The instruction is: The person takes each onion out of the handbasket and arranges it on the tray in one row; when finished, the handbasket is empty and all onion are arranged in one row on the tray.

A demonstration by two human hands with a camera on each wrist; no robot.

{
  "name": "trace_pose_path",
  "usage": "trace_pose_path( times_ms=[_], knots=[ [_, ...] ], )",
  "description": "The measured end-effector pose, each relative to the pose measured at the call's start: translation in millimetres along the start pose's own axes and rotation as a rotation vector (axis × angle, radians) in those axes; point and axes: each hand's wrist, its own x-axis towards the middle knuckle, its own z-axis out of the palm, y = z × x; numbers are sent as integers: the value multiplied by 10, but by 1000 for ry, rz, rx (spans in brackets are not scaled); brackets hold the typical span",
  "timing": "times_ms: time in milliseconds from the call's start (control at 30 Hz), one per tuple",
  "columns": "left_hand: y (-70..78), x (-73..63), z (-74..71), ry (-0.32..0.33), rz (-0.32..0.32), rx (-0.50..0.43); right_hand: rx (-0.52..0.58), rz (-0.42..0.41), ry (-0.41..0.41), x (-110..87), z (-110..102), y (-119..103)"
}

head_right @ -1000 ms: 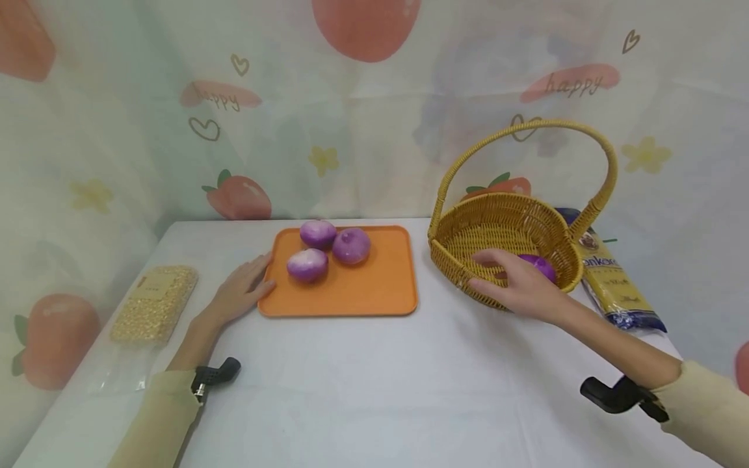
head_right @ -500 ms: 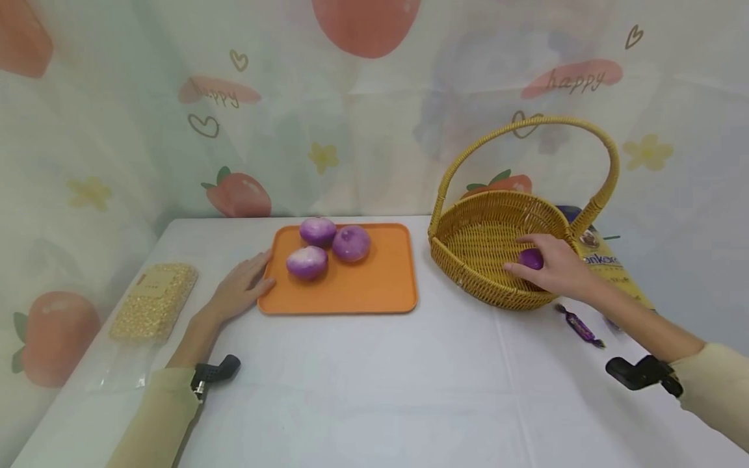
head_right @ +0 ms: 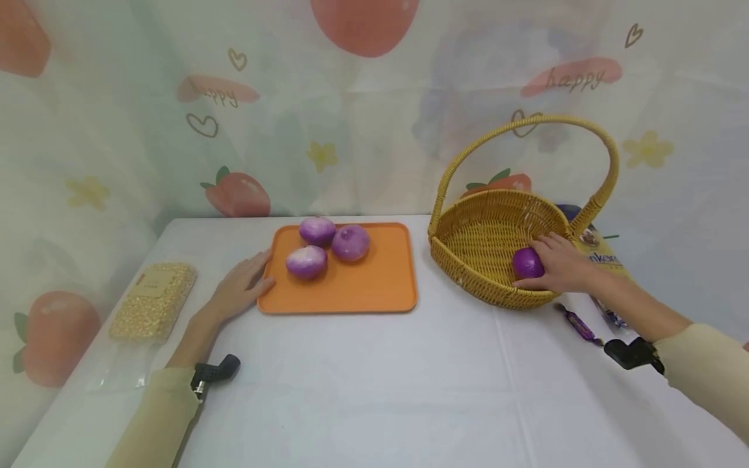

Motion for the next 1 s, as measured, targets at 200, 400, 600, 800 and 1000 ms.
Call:
trace_pose_path(
  times_ms=[200,400,600,800,1000],
  knots=[
    [27,-14,9,-14,-5,-8,124,-41,-145,61,52,41],
    [6,-7,2,-6,-1,7,215,-17,-148,124,60,-2],
    [17,-8,-20,-13,-2,2,242,-73,-42,171,90,2],
    [24,-6,-14,-14,-17,11,338,1,-57,205,96,-11],
    [18,8,1,-13,-18,14,355,50,-75,246,89,-25]
  ],
)
